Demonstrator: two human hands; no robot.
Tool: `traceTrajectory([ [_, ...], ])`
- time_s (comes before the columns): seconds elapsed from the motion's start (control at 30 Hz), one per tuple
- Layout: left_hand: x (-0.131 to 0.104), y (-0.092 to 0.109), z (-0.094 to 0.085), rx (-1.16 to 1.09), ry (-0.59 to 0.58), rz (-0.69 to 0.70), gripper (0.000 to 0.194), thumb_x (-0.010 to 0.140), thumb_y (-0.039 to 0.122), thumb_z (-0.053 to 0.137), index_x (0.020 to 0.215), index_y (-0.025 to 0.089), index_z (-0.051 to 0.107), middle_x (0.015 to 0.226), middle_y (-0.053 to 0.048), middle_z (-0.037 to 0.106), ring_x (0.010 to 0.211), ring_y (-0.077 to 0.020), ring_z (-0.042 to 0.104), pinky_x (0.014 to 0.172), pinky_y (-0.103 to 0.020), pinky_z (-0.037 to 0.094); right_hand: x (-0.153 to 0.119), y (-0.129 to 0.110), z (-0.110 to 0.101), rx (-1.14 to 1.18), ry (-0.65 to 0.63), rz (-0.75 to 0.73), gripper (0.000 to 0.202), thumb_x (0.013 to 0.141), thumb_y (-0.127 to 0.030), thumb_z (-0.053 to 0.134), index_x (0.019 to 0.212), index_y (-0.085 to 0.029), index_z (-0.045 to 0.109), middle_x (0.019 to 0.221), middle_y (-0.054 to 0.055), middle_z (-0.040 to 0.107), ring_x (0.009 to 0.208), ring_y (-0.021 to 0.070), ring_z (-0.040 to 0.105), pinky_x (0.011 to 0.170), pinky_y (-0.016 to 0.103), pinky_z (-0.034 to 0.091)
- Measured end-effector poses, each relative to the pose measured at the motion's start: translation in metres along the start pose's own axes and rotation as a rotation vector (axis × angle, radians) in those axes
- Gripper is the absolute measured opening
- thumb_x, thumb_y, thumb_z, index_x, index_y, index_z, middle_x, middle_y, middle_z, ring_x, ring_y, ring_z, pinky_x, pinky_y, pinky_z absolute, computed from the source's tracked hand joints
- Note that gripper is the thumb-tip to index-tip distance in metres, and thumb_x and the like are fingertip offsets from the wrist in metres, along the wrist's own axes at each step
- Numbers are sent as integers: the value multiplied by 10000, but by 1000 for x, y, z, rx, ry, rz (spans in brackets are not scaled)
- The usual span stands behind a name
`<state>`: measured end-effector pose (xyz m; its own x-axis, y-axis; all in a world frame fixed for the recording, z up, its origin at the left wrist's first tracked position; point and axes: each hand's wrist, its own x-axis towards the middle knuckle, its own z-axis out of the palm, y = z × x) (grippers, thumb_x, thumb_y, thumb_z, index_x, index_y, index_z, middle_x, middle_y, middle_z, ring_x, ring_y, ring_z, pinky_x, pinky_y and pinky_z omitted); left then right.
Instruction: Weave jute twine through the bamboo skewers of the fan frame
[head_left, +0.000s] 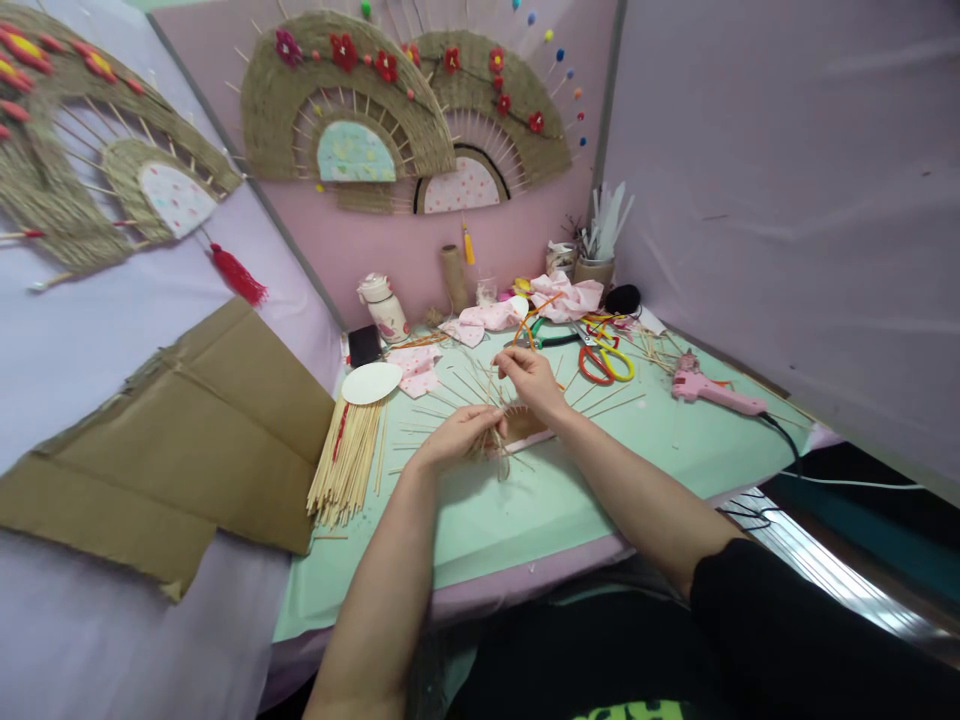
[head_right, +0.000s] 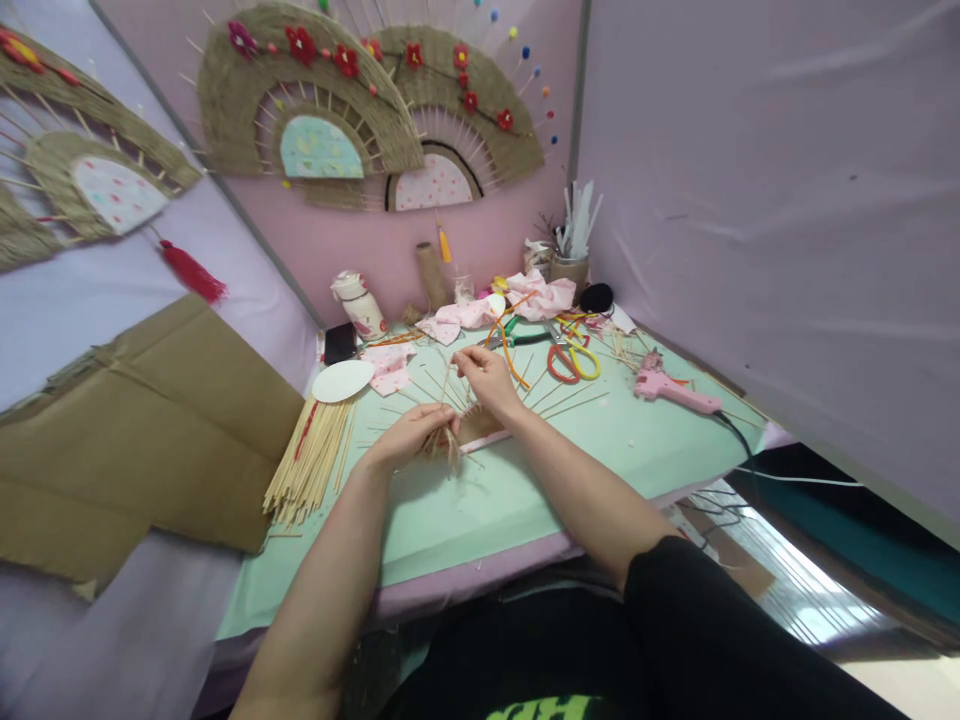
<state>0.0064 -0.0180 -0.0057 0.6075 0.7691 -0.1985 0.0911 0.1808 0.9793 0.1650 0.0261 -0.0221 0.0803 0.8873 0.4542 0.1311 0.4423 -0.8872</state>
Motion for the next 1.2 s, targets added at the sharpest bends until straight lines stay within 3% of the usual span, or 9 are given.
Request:
traceTrajectory([
  [0.1, 4, -1, -1, -151, 67, 62, 401, 783, 508, 532, 761, 123, 640, 490, 27, 410, 426, -65, 374, 442, -201, 314, -1, 1, 2, -140, -4, 33, 266, 805, -411, 520, 790, -170, 632, 800, 48, 632, 774, 171, 556, 761, 326, 433],
  [0.17, 8, -2, -5, -239, 179, 159, 460, 803, 540, 489, 867, 118, 659, 479, 45, 352, 420, -58, 341, 443, -197, 309, -5, -4, 3, -190, 93, -90, 257, 813, -390, 525, 918, -179, 628, 982, 76, 615, 912, 188, 546, 860, 353, 411],
  [0.23, 12, -4, -9, -290, 275, 249, 498, 807, 552, 478, 964, 115, 658, 486, 52, 332, 420, -53, 318, 440, -191, 297, -10, -13, 4, -157, 108, -209, 250, 846, -376, 491, 965, -191, 611, 1020, 78, 597, 962, 185, 536, 878, 348, 411],
  [0.43, 22, -11, -13, -359, 480, 356, 444, 773, 532, 551, 921, 130, 668, 516, 30, 435, 437, -54, 355, 419, -181, 277, -23, -30, 13, -143, -183, -410, 153, 827, -319, 546, 908, -230, 640, 929, 48, 653, 924, 187, 570, 879, 372, 416],
  [0.63, 22, -11, -12, -330, 490, 411, 444, 805, 509, 519, 981, 127, 662, 779, -58, 640, 559, -73, 509, 494, -192, 361, -24, -18, 23, -216, -207, -431, 120, 816, -255, 553, 878, -242, 655, 903, 49, 665, 897, 194, 573, 846, 384, 415],
  [0.8, 19, -9, -9, -402, 534, 377, 446, 801, 522, 510, 963, 124, 633, 706, -39, 616, 567, -95, 544, 535, -209, 408, -28, -15, 28, -240, -198, -440, 110, 837, -275, 534, 814, -227, 631, 810, 48, 628, 836, 185, 545, 787, 359, 415],
  [0.93, 16, -5, -4, -509, 434, 369, 431, 780, 506, 554, 999, 137, 599, 707, -18, 594, 597, -96, 553, 563, -212, 421, -31, -17, 30, -235, -165, -428, 116, 844, -278, 525, 796, -225, 616, 792, 47, 606, 826, 185, 527, 785, 358, 407],
  [1.03, 16, -3, -1, -529, 375, 360, 388, 731, 391, 656, 1025, 149, 577, 748, -2, 589, 610, -74, 539, 576, -192, 409, -31, -17, 30, -216, -109, -399, 135, 851, -284, 512, 792, -230, 621, 804, 49, 599, 845, 188, 524, 798, 362, 410],
  [1.2, 15, -3, -1, -499, 404, 387, 337, 745, 336, 642, 1023, 160, 566, 815, -10, 580, 690, -82, 556, 628, -197, 421, -33, -17, 31, -191, -116, -386, 138, 846, -292, 523, 817, -229, 643, 822, 51, 601, 848, 185, 531, 803, 361, 422],
])
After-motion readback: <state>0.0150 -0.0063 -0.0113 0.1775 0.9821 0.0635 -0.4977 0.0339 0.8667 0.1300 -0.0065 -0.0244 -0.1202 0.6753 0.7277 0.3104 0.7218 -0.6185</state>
